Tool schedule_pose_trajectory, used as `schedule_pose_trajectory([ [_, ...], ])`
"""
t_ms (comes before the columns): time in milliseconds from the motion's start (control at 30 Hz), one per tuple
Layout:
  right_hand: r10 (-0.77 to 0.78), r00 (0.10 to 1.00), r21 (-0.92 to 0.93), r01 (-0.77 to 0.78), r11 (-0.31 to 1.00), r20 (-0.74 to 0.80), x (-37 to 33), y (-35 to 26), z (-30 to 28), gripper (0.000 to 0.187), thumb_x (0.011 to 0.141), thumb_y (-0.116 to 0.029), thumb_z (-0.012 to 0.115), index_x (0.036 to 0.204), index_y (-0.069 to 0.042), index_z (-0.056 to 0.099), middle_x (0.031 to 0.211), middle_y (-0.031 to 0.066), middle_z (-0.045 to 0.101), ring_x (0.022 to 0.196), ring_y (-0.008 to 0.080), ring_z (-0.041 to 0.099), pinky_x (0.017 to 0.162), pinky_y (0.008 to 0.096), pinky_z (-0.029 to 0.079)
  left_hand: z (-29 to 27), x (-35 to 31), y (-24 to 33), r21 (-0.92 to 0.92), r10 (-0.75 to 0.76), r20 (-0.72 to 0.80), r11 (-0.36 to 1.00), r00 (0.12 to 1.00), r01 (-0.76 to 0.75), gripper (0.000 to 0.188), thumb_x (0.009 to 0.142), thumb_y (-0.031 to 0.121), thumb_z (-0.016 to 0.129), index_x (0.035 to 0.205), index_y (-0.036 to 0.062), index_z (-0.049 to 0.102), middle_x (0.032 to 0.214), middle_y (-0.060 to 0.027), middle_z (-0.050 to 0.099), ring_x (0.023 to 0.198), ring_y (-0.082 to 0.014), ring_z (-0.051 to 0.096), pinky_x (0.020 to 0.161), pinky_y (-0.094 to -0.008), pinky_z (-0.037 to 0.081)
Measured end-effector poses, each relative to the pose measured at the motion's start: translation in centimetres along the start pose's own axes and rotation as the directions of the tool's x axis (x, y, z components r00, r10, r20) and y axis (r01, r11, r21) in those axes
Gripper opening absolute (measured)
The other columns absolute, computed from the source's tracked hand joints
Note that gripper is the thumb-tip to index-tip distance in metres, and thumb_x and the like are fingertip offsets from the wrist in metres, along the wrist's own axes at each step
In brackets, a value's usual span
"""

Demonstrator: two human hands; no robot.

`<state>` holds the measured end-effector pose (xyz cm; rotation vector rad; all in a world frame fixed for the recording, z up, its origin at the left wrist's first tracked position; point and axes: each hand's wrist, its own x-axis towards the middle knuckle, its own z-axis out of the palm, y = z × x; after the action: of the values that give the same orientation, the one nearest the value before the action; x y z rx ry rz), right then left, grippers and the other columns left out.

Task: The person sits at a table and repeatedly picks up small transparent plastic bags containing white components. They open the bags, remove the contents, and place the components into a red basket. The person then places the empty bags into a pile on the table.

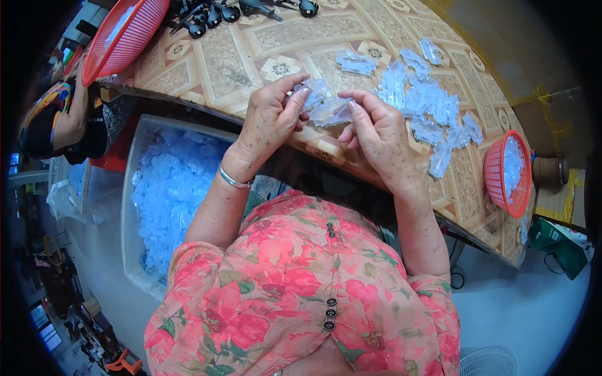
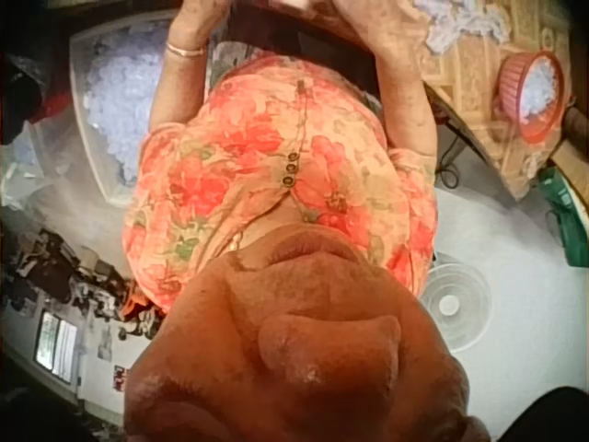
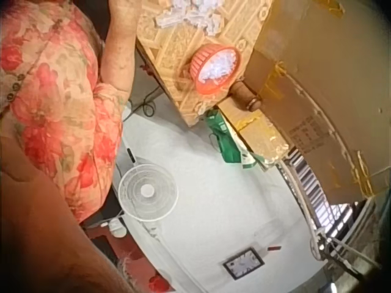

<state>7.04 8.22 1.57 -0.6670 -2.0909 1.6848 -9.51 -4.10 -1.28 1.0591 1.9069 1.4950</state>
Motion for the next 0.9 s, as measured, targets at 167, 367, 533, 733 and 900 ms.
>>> schedule_pose_trajectory([
  [167, -0.233, 0.972, -0.471, 0.187, 0.862, -0.041, 3.1, -1.2, -0.4, 0.028, 0.093, -0.014, 0.062, 0.117, 0.001, 0.064, 0.095, 0.0169, 0.071, 0.081, 0.0285, 0.07, 0.073, 0.0369, 0.056, -0.2, 1.2, -1.3, 0.335, 0.351, -0.069, 0.89, 0.934, -0.31, 0.028, 0.093, 0.008, 0.064, 0.12, 0.0014, 0.065, 0.089, -0.0094, 0.069, 0.071, -0.0155, 0.067, 0.062, -0.0297, 0.052],
  [367, -0.384, 0.923, -0.905, 0.173, 0.388, 0.012, 7.2, -0.2, -3.4, 0.04, 0.082, -0.016, 0.074, 0.119, -0.003, 0.065, 0.127, 0.0112, 0.062, 0.118, 0.0314, 0.056, 0.101, 0.0434, 0.044, 1.0, 1.9, -0.7, 0.523, 0.477, -0.109, 0.774, 0.872, -0.357, 0.028, 0.087, 0.009, 0.067, 0.114, 0.0011, 0.064, 0.099, -0.016, 0.067, 0.089, -0.0318, 0.068, 0.076, -0.038, 0.053],
  [533, -0.267, 0.961, -0.867, 0.189, 0.462, 0.068, 8.3, 1.0, -4.7, 0.044, 0.078, -0.015, 0.076, 0.119, -0.006, 0.066, 0.12, 0.013, 0.065, 0.115, 0.0325, 0.056, 0.104, 0.0447, 0.04, 0.9, 2.1, -0.9, 0.472, 0.447, -0.118, 0.811, 0.887, -0.346, 0.027, 0.089, 0.01, 0.067, 0.113, 0.0007, 0.064, 0.099, -0.0159, 0.067, 0.089, -0.0313, 0.068, 0.076, -0.0371, 0.053],
  [733, -0.386, 0.911, -0.801, 0.336, 0.496, 0.143, 7.8, 1.3, -5.4, 0.046, 0.076, -0.016, 0.077, 0.12, -0.007, 0.066, 0.113, 0.0124, 0.067, 0.111, 0.0302, 0.058, 0.1, 0.0425, 0.041, 0.9, 1.9, -1.1, 0.42, 0.441, -0.164, 0.84, 0.882, -0.342, 0.025, 0.091, 0.007, 0.064, 0.114, -0.0007, 0.065, 0.104, -0.0173, 0.067, 0.093, -0.0322, 0.068, 0.08, -0.0369, 0.053],
  [900, -0.364, 0.914, -0.752, 0.366, 0.549, 0.179, 7.4, 1.3, -4.9, 0.047, 0.078, -0.016, 0.076, 0.124, -0.007, 0.065, 0.113, 0.013, 0.067, 0.11, 0.0298, 0.059, 0.101, 0.0424, 0.041, 1.0, 2.0, -0.8, 0.43, 0.455, -0.145, 0.829, 0.879, -0.358, 0.024, 0.091, 0.006, 0.062, 0.114, -0.0012, 0.065, 0.106, -0.018, 0.067, 0.096, -0.0313, 0.068, 0.082, -0.0371, 0.053],
])
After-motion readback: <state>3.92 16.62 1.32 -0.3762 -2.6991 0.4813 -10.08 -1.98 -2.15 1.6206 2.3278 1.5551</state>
